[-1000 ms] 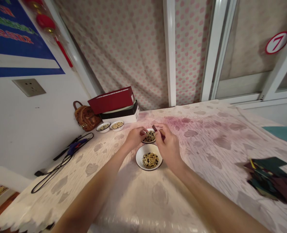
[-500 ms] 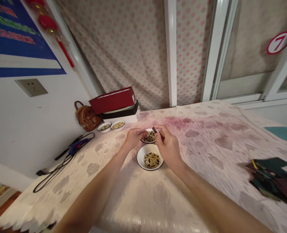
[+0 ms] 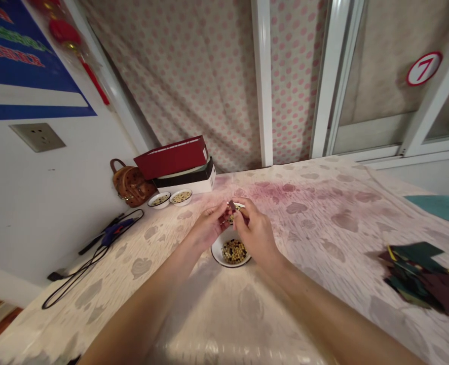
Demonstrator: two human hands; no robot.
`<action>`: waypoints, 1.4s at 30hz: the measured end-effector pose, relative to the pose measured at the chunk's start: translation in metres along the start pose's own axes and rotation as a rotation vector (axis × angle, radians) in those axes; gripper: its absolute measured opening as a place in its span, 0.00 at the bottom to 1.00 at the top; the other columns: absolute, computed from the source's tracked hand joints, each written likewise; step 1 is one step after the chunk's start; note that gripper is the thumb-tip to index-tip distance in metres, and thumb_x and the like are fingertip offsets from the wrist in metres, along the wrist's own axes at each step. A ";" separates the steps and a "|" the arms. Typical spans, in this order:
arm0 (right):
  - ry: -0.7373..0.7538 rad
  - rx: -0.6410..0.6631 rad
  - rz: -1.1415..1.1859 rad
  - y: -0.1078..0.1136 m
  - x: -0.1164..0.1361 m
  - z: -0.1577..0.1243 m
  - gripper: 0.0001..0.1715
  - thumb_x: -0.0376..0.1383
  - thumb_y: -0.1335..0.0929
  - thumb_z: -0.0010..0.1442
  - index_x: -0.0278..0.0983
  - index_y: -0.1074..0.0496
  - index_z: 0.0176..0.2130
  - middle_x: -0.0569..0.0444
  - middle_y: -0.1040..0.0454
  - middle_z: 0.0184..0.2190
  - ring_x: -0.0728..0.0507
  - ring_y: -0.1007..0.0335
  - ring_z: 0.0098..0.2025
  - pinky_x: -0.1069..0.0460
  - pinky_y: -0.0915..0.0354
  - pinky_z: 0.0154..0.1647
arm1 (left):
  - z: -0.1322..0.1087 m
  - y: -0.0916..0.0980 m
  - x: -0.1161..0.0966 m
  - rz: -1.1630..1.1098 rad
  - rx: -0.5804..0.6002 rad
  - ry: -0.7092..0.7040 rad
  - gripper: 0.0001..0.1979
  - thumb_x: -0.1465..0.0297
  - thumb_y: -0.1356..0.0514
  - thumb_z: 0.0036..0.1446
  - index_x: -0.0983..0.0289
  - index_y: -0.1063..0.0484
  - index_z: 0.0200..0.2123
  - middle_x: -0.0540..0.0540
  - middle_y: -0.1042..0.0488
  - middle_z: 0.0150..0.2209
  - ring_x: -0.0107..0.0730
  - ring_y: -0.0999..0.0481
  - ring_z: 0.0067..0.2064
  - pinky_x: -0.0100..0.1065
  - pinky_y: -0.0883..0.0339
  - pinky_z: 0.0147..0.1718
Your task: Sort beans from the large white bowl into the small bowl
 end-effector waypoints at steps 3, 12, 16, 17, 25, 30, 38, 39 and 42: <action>-0.004 0.003 -0.020 -0.001 -0.001 0.000 0.19 0.37 0.38 0.66 0.39 0.29 0.54 0.61 0.27 0.22 0.46 0.28 0.26 0.51 0.37 0.32 | 0.000 -0.001 0.000 0.000 -0.012 -0.015 0.20 0.55 0.24 0.47 0.67 0.20 0.30 0.53 0.24 0.31 0.27 0.28 0.32 0.33 0.34 0.37; -0.004 0.011 -0.042 -0.001 0.000 0.000 0.18 0.36 0.38 0.65 0.39 0.29 0.53 0.62 0.26 0.21 0.46 0.29 0.25 0.51 0.36 0.31 | -0.001 0.000 0.001 -0.014 -0.041 -0.047 0.21 0.55 0.23 0.44 0.68 0.21 0.29 0.54 0.23 0.31 0.27 0.28 0.32 0.33 0.34 0.36; -0.012 0.014 -0.038 -0.001 0.000 0.000 0.18 0.36 0.38 0.65 0.39 0.29 0.53 0.62 0.26 0.21 0.46 0.29 0.24 0.51 0.37 0.31 | 0.000 0.000 0.003 -0.052 -0.062 -0.051 0.21 0.57 0.22 0.42 0.68 0.21 0.29 0.54 0.23 0.30 0.27 0.28 0.32 0.32 0.34 0.35; -0.014 0.013 -0.039 -0.001 0.000 0.000 0.18 0.36 0.38 0.65 0.39 0.29 0.53 0.62 0.26 0.21 0.46 0.29 0.24 0.51 0.37 0.30 | 0.000 0.000 0.003 -0.056 -0.061 -0.051 0.21 0.57 0.22 0.42 0.68 0.21 0.29 0.54 0.23 0.30 0.27 0.28 0.32 0.32 0.34 0.35; -0.013 0.026 -0.037 -0.003 -0.002 0.000 0.18 0.36 0.37 0.65 0.39 0.29 0.53 0.62 0.27 0.21 0.46 0.29 0.24 0.51 0.37 0.31 | 0.003 0.004 0.009 -0.112 -0.086 -0.044 0.21 0.57 0.22 0.43 0.68 0.21 0.30 0.53 0.23 0.29 0.25 0.27 0.31 0.31 0.35 0.33; -0.023 0.031 -0.044 -0.003 -0.003 -0.001 0.19 0.36 0.37 0.65 0.39 0.29 0.53 0.62 0.27 0.21 0.46 0.31 0.23 0.51 0.38 0.30 | 0.003 0.003 0.008 -0.114 -0.077 -0.044 0.21 0.58 0.22 0.43 0.68 0.21 0.31 0.53 0.23 0.29 0.25 0.28 0.30 0.31 0.35 0.32; -0.047 0.032 -0.031 -0.002 -0.003 0.000 0.18 0.36 0.37 0.64 0.40 0.29 0.53 0.62 0.26 0.21 0.46 0.30 0.23 0.51 0.38 0.30 | 0.002 0.001 0.012 -0.107 -0.076 -0.035 0.21 0.57 0.22 0.42 0.68 0.21 0.31 0.53 0.23 0.30 0.25 0.28 0.31 0.31 0.36 0.32; -0.051 0.034 -0.032 -0.002 -0.003 0.000 0.18 0.36 0.37 0.64 0.40 0.29 0.53 0.62 0.26 0.21 0.46 0.31 0.23 0.51 0.38 0.30 | 0.002 0.001 0.012 -0.104 -0.075 -0.036 0.21 0.57 0.22 0.43 0.68 0.21 0.30 0.53 0.23 0.30 0.25 0.28 0.31 0.31 0.36 0.32; -0.057 0.037 -0.030 -0.003 -0.004 0.000 0.18 0.36 0.37 0.64 0.40 0.29 0.53 0.63 0.26 0.21 0.46 0.30 0.24 0.51 0.37 0.30 | 0.001 0.000 0.011 -0.105 -0.070 -0.048 0.21 0.57 0.22 0.43 0.68 0.21 0.29 0.53 0.24 0.29 0.25 0.28 0.30 0.31 0.36 0.32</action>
Point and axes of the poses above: each hand's wrist, its own z-axis towards the middle knuckle, its own y-axis out of the back of the hand, x = y × z, the point moved 7 cm from there along z, towards the middle knuckle
